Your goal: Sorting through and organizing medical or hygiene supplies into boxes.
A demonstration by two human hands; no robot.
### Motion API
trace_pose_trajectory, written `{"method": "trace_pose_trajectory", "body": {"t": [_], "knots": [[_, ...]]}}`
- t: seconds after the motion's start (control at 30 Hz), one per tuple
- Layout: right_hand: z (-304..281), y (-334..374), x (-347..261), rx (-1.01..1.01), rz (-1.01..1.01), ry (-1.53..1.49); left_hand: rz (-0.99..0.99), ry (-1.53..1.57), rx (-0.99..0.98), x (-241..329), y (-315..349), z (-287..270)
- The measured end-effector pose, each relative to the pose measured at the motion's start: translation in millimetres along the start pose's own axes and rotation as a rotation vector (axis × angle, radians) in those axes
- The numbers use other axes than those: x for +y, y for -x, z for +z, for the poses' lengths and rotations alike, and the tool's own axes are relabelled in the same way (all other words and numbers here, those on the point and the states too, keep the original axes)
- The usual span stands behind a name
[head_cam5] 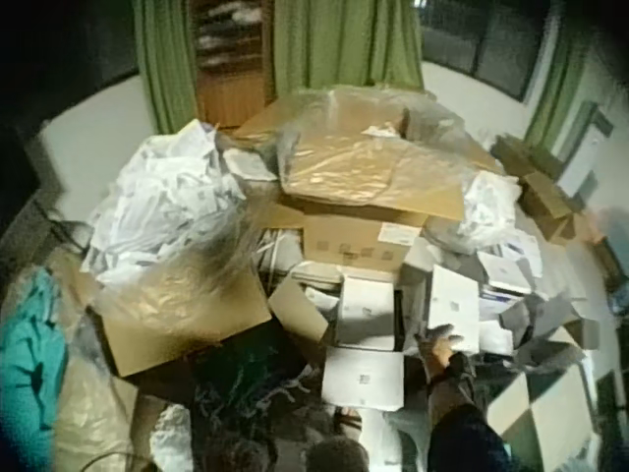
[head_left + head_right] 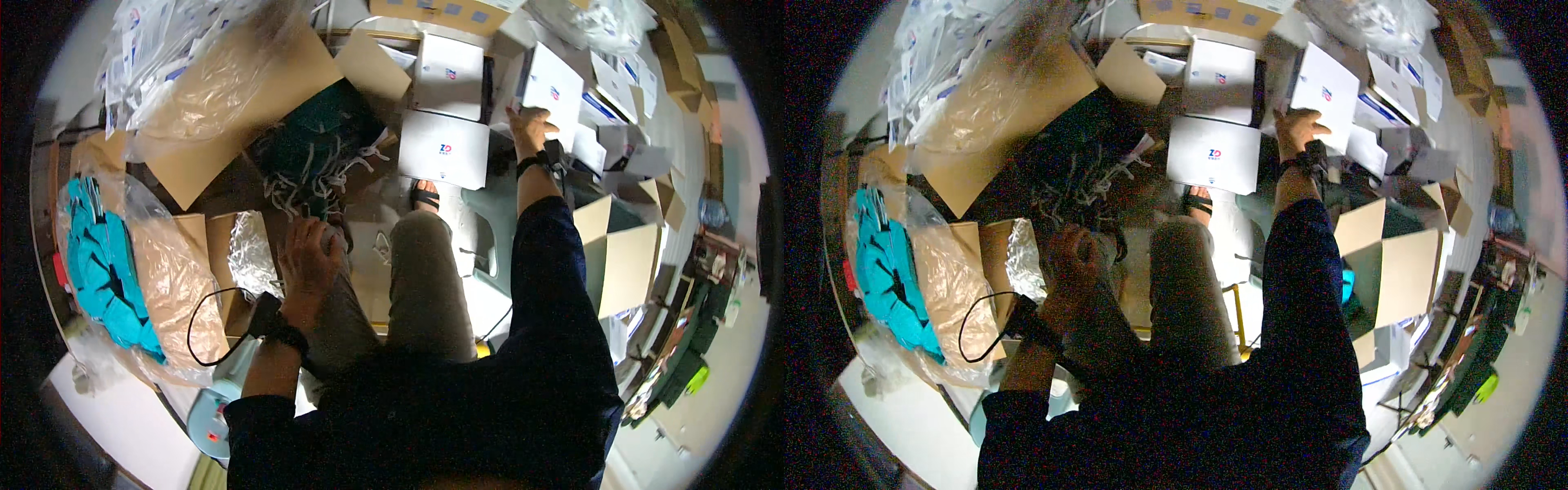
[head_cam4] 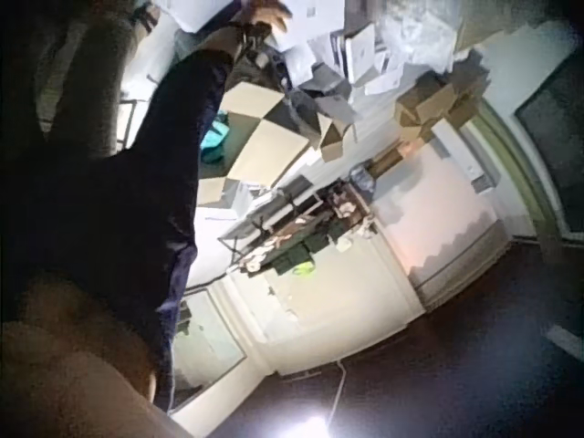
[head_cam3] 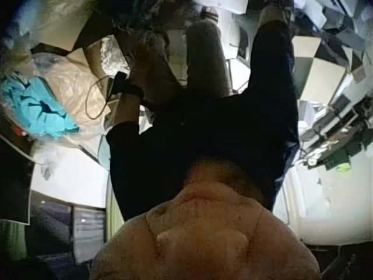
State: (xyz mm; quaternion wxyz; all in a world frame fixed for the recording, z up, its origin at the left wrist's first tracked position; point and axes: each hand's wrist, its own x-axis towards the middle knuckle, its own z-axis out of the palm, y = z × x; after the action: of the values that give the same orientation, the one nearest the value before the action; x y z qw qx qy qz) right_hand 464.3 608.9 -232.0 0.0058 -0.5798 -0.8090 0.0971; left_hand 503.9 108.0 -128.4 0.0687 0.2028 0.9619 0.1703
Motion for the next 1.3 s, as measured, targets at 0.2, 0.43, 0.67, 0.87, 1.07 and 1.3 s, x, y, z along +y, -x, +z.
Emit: {"method": "trace_pose_trajectory", "body": {"t": [0.2, 0.43, 0.67, 0.87, 1.07, 1.3], "knots": [[52.2, -58.3, 52.7, 0.154, -0.166, 0.032, 0.035, -0.009, -0.010, 22.1, -14.6, -35.6], [6.9, -17.2, 66.0, 0.169, -0.496, -0.153, 0.145, 0.018, 0.098, 12.1, -6.1, -5.6], [40.3, 14.2, 64.9, 0.010, -0.369, -0.549, 0.041, -0.131, -0.018, 31.9, -7.0, -7.4], [119.0, 90.5, 115.9, 0.092, -0.514, -0.589, 0.156, -0.088, -0.090, 59.9, -19.7, -6.3], [47.3, 140.0, 110.0, -0.233, -0.511, -1.190, 0.200, -0.203, -0.365, 66.7, -36.8, 26.2], [-25.6, 160.4, 93.4, 0.022, -0.641, 0.241, 0.144, 0.667, -0.592, 123.5, -111.2, 123.0]]}}
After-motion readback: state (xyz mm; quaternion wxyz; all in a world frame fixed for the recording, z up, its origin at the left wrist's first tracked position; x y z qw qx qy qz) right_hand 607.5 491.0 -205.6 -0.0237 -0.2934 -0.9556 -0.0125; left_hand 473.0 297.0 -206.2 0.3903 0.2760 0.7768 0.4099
